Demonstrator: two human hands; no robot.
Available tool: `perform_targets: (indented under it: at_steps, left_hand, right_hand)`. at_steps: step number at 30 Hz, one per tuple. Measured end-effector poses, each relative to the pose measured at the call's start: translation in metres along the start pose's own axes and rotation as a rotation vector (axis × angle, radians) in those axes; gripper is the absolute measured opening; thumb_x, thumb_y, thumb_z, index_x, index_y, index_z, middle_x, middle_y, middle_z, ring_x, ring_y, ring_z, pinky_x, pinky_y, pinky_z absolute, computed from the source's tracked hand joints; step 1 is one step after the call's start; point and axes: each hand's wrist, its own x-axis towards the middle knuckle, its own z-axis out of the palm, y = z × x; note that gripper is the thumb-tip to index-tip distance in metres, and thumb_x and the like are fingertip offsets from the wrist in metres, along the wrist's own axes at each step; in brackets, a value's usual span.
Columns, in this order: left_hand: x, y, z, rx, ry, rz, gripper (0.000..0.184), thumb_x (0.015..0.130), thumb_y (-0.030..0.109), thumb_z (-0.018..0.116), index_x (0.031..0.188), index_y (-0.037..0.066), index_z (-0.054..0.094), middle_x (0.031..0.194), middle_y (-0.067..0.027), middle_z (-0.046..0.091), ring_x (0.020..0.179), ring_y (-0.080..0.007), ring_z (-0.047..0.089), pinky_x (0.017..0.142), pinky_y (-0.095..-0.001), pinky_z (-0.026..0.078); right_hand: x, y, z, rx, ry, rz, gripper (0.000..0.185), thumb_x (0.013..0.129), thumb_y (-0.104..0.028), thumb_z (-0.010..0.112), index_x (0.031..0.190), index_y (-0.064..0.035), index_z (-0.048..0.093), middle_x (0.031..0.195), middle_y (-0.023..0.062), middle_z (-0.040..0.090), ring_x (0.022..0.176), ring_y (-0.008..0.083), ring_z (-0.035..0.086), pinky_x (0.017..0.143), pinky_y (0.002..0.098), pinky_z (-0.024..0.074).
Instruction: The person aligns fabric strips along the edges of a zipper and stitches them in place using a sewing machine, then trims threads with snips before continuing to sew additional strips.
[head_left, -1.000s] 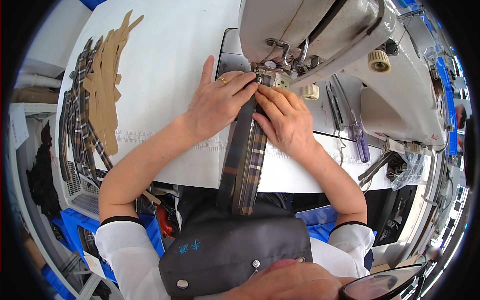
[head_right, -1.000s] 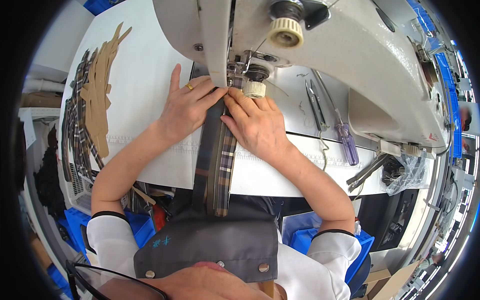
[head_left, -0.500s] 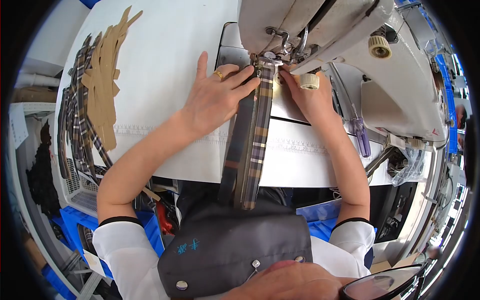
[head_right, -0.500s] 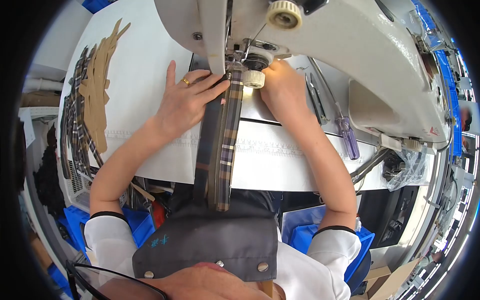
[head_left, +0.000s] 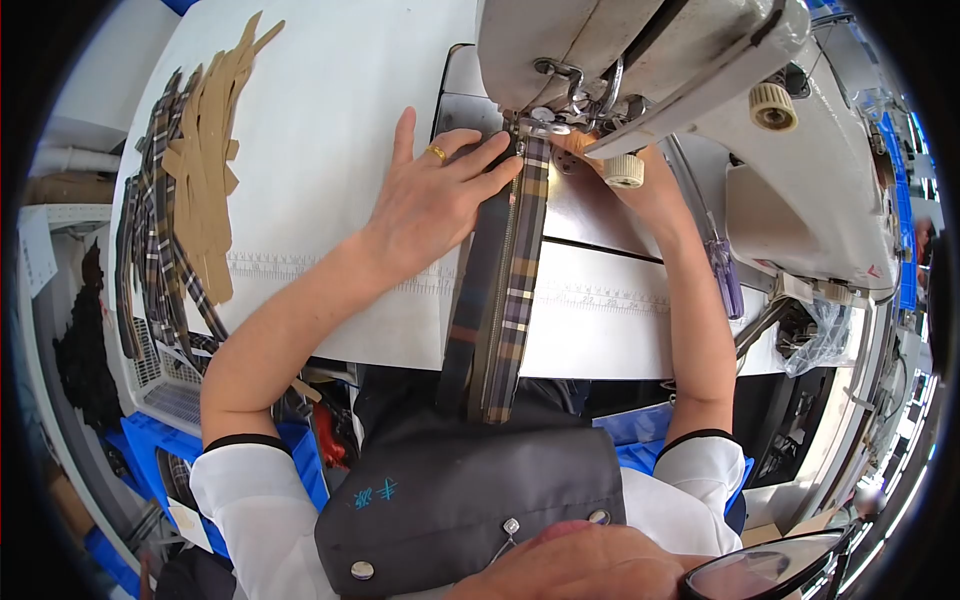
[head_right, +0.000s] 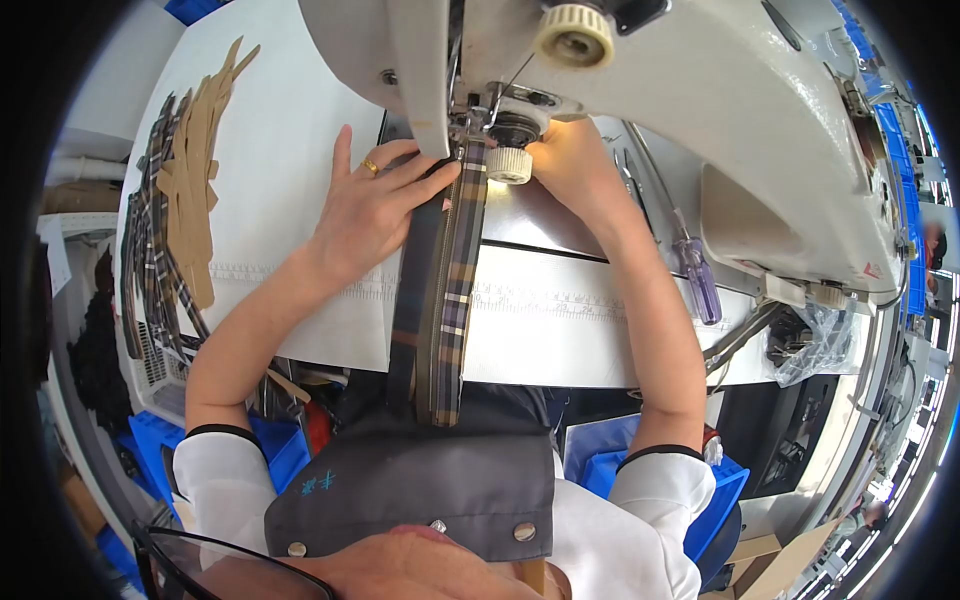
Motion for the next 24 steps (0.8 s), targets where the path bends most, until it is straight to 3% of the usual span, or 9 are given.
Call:
perform_targets:
  at_steps: [6, 9, 12, 15, 24]
  left_hand:
    - [0.001, -0.002, 0.002, -0.013, 0.006, 0.004, 0.044, 0.077, 0.003, 0.061, 0.119, 0.017, 0.06, 0.113, 0.0025, 0.062, 0.111, -0.0192, 0.05, 0.102, -0.0654, 0.014]
    - [0.001, -0.003, 0.003, -0.013, 0.022, 0.025, 0.049, 0.068, 0.002, 0.066, 0.116, 0.014, 0.06, 0.125, -0.0014, 0.055, 0.113, -0.019, 0.048, 0.104, -0.064, 0.02]
    - [0.001, -0.003, 0.004, -0.018, 0.02, 0.03, 0.049, 0.068, 0.002, 0.066, 0.115, 0.014, 0.06, 0.126, -0.0015, 0.055, 0.113, -0.019, 0.048, 0.103, -0.0639, 0.02]
    - [0.002, -0.002, 0.001, -0.05, 0.017, 0.003, 0.046, 0.076, 0.0, 0.059, 0.118, 0.017, 0.061, 0.113, 0.0012, 0.062, 0.11, -0.0195, 0.051, 0.104, -0.0631, 0.014]
    - [0.002, 0.0, 0.002, -0.017, 0.013, -0.032, 0.044, 0.076, 0.001, 0.059, 0.116, 0.021, 0.063, 0.117, 0.0021, 0.06, 0.113, -0.0196, 0.049, 0.102, -0.0638, 0.014]
  right_hand:
    - [0.0, 0.004, 0.015, -0.294, 0.087, 0.027, 0.016, 0.071, -0.01, 0.064, 0.086, -0.0051, 0.067, 0.078, 0.0125, 0.068, 0.072, 0.0283, 0.065, 0.064, 0.0361, 0.0496]
    - [0.003, 0.021, 0.021, -0.293, 0.149, -0.071, 0.013, 0.068, -0.01, 0.066, 0.08, -0.0062, 0.066, 0.075, 0.0124, 0.067, 0.07, 0.0318, 0.064, 0.06, 0.0385, 0.0493]
    - [0.004, 0.031, 0.021, -0.458, 0.085, -0.096, 0.014, 0.067, -0.012, 0.067, 0.08, -0.0073, 0.067, 0.071, 0.0139, 0.065, 0.067, 0.0334, 0.063, 0.059, 0.0393, 0.0489]
    - [0.005, 0.039, 0.022, -0.605, 0.099, -0.195, 0.012, 0.066, -0.014, 0.068, 0.076, -0.0082, 0.067, 0.069, 0.0149, 0.064, 0.065, 0.0344, 0.062, 0.058, 0.0404, 0.0487]
    - [0.006, 0.04, 0.023, -0.674, 0.127, -0.234, 0.013, 0.067, -0.016, 0.068, 0.077, -0.0086, 0.067, 0.067, 0.0145, 0.063, 0.063, 0.0342, 0.062, 0.056, 0.04, 0.0486]
